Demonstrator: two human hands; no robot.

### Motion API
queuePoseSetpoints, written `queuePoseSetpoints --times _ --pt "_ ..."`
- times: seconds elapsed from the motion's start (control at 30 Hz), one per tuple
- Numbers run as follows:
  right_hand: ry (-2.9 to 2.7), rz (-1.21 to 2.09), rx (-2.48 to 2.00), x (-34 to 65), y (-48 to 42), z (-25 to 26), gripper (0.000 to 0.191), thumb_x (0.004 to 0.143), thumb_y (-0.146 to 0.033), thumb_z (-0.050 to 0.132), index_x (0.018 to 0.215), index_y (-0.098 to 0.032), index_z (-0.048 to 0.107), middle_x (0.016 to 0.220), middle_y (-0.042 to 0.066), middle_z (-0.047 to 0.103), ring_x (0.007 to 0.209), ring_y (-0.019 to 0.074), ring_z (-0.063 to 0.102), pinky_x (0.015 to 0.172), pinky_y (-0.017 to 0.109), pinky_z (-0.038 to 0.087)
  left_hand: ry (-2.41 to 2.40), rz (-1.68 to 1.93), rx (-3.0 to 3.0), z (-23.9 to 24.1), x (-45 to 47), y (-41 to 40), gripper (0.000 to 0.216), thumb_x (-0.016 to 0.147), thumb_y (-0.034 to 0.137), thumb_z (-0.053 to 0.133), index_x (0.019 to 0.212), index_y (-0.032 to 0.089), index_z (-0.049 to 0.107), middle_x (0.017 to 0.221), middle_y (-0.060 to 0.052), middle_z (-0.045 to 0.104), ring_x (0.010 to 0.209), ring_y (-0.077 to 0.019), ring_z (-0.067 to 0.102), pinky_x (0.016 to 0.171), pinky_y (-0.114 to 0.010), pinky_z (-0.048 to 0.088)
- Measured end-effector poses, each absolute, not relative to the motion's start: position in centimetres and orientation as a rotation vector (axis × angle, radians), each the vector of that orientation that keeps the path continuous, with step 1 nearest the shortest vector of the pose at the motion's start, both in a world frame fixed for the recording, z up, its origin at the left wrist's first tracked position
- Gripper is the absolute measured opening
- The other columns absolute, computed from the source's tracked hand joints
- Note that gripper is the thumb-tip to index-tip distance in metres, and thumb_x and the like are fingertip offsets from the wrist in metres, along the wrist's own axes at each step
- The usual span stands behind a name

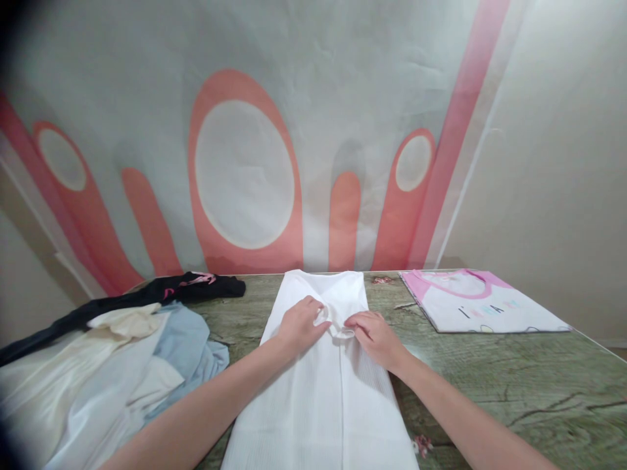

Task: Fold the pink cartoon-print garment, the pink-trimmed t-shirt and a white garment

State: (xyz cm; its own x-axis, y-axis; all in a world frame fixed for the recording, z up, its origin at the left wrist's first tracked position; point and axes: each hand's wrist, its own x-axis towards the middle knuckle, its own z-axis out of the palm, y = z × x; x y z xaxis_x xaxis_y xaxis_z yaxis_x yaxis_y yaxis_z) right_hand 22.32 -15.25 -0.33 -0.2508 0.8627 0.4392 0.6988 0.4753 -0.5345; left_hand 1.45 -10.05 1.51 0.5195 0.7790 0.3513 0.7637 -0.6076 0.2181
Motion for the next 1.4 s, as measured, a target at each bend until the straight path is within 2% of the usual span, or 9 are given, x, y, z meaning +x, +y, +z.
queuePoseSetpoints --times 0.1,0.27,0.5,0.83,0.93,1.1,1.2,1.3,1.4 --pt "-2.004 0.279 -1.280 22.0 -14.1 0.9 0.024 0.077 -0.014 0.045 0.089 -0.019 0.065 0.089 0.005 0.066 0.083 0.0178 0.060 0.080 0.033 0.044 1.418 0.676 2.608 1.3 1.6 -9.7 0.032 0.072 0.042 0.062 0.093 0.018 0.056 0.094 -0.005 0.056 0.085 -0.0202 0.055 0.070 -0.029 0.043" --pt "-2.169 0.307 -1.365 19.7 -12.0 2.7 0.018 0.074 -0.017 0.051 0.087 -0.017 0.064 0.084 0.003 0.065 0.069 0.0136 0.058 0.068 0.025 0.044 1.458 0.753 2.274 0.9 1.8 -8.9 0.008 0.071 0.024 0.057 0.072 0.017 0.054 0.083 -0.006 0.057 0.082 -0.0199 0.055 0.073 -0.029 0.039" --pt "-2.345 0.063 -1.720 16.7 -10.7 3.1 0.018 0.074 -0.022 0.052 0.086 -0.017 0.064 0.086 0.007 0.065 0.083 0.0192 0.060 0.071 0.026 0.041 1.382 0.829 1.889 1.5 -0.4 -5.9 0.014 0.074 0.027 0.049 0.063 0.017 0.045 0.053 0.004 0.046 0.051 -0.0117 0.052 0.051 -0.021 0.037" --pt "-2.280 0.162 -1.859 15.3 -8.7 3.1 0.018 0.070 -0.015 0.050 0.077 -0.014 0.067 0.086 0.015 0.067 0.086 0.0275 0.061 0.071 0.033 0.041 1.110 0.928 1.576 1.7 -2.5 -3.7 0.020 0.069 0.035 0.053 0.066 0.015 0.049 0.057 0.005 0.044 0.050 -0.0072 0.042 0.046 -0.016 0.032" --pt "-2.198 0.291 -1.837 15.4 -7.5 3.2 0.017 0.068 -0.016 0.053 0.076 -0.015 0.068 0.082 0.012 0.069 0.080 0.0245 0.062 0.067 0.030 0.042 1.094 0.928 1.521 1.6 -2.4 -3.8 0.020 0.067 0.034 0.055 0.068 0.015 0.051 0.060 0.003 0.048 0.054 -0.0082 0.046 0.048 -0.016 0.034" --pt "-2.106 0.646 -1.713 15.6 -6.1 2.2 0.017 0.072 -0.018 0.051 0.070 -0.015 0.068 0.061 0.004 0.068 0.056 0.0144 0.061 0.053 0.022 0.044 1.083 0.910 1.459 1.5 -2.1 -4.0 0.021 0.066 0.034 0.058 0.069 0.015 0.050 0.063 0.003 0.050 0.057 -0.0092 0.049 0.050 -0.017 0.038" --pt "-2.033 0.746 -1.625 16.2 -6.0 1.6 0.021 0.075 -0.018 0.048 0.080 -0.013 0.068 0.065 0.004 0.069 0.055 0.0126 0.061 0.050 0.020 0.045 1.068 0.899 1.440 1.4 -2.0 -4.1 0.020 0.066 0.033 0.059 0.069 0.015 0.050 0.062 0.003 0.050 0.056 -0.0092 0.050 0.048 -0.017 0.039" --pt "-1.960 0.732 -1.570 17.3 -6.5 1.3 0.027 0.077 -0.016 0.043 0.092 -0.012 0.066 0.074 0.006 0.069 0.060 0.0131 0.062 0.053 0.021 0.048 1.042 0.896 1.431 1.3 -1.7 -4.3 0.017 0.068 0.030 0.057 0.069 0.015 0.050 0.062 0.002 0.050 0.054 -0.0090 0.050 0.047 -0.017 0.041" --pt "-1.933 0.682 -1.543 18.4 -7.7 1.0 0.027 0.075 -0.012 0.043 0.090 -0.013 0.066 0.081 0.007 0.069 0.071 0.0156 0.064 0.066 0.026 0.050 1.022 0.901 1.428 1.3 -1.4 -4.7 0.014 0.069 0.026 0.057 0.068 0.015 0.049 0.062 0.002 0.050 0.052 -0.0088 0.051 0.047 -0.018 0.043"
